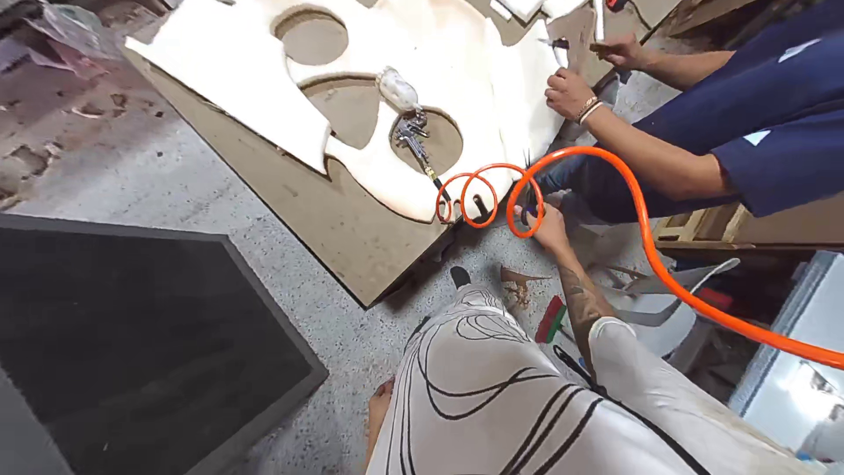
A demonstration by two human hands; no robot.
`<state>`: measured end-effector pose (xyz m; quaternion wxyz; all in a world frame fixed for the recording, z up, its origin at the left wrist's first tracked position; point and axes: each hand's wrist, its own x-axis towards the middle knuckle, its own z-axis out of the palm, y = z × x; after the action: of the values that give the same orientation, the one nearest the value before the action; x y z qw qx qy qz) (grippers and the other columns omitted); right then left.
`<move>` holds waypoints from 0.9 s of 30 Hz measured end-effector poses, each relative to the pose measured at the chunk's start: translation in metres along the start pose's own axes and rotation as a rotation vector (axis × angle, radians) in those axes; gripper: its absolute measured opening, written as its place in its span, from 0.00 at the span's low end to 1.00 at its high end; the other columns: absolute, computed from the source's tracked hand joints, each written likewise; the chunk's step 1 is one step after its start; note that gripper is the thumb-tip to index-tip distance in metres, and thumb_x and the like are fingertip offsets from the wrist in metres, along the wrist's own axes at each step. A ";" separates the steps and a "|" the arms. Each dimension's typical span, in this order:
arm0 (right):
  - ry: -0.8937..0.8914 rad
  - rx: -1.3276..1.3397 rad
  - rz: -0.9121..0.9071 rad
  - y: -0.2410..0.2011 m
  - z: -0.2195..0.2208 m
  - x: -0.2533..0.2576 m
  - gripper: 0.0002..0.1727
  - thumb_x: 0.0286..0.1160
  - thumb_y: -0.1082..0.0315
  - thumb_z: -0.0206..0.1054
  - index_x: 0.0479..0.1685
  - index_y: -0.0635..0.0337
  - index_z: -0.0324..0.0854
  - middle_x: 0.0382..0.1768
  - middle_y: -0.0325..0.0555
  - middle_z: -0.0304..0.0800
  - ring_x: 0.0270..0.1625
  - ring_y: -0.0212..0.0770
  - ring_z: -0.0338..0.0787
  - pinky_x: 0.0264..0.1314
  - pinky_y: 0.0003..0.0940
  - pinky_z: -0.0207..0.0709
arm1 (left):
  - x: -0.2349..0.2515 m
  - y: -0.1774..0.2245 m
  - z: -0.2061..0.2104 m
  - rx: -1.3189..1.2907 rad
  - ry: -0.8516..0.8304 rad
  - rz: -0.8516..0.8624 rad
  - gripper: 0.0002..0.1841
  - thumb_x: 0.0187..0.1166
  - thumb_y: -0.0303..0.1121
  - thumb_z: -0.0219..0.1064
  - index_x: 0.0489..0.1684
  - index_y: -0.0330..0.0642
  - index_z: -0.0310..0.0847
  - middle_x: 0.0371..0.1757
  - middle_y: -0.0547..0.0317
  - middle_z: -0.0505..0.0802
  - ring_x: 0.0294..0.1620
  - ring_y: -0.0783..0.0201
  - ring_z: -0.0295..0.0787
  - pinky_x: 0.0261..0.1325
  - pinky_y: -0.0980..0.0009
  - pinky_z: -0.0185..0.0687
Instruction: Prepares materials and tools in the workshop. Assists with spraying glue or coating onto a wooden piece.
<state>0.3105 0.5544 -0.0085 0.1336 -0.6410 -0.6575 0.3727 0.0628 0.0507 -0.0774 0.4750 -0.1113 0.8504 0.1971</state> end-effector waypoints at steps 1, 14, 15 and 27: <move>0.047 -0.085 0.050 0.006 0.001 -0.009 0.32 0.66 0.36 0.73 0.40 0.62 0.87 0.42 0.53 0.90 0.48 0.49 0.90 0.57 0.53 0.83 | -0.002 -0.004 0.003 0.016 0.009 0.017 0.20 0.93 0.39 0.56 0.60 0.28 0.85 0.54 0.34 0.93 0.54 0.46 0.90 0.63 0.46 0.82; 0.185 -0.148 0.276 -0.008 0.012 0.006 0.33 0.64 0.36 0.71 0.35 0.63 0.84 0.35 0.61 0.88 0.40 0.60 0.90 0.37 0.63 0.80 | -0.014 0.002 -0.017 -0.070 0.029 0.022 0.21 0.94 0.38 0.54 0.66 0.26 0.81 0.58 0.34 0.91 0.57 0.48 0.91 0.66 0.49 0.83; 0.198 -0.174 0.269 -0.009 0.014 0.012 0.33 0.64 0.35 0.70 0.33 0.62 0.83 0.33 0.60 0.88 0.39 0.61 0.90 0.35 0.63 0.80 | -0.008 0.002 -0.020 -0.136 0.024 0.021 0.21 0.95 0.38 0.53 0.68 0.25 0.78 0.60 0.34 0.91 0.57 0.49 0.91 0.66 0.51 0.83; 0.240 -0.123 0.288 -0.018 0.027 0.040 0.29 0.59 0.39 0.75 0.25 0.61 0.81 0.32 0.59 0.87 0.40 0.60 0.89 0.37 0.61 0.78 | 0.001 -0.032 -0.012 -0.046 -0.055 0.062 0.18 0.93 0.33 0.55 0.66 0.26 0.81 0.57 0.35 0.92 0.55 0.51 0.89 0.64 0.56 0.82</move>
<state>0.2735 0.5854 -0.0268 0.1167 -0.7753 -0.5598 0.2681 0.0650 0.0170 -0.0803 0.4894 -0.0902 0.8352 0.2341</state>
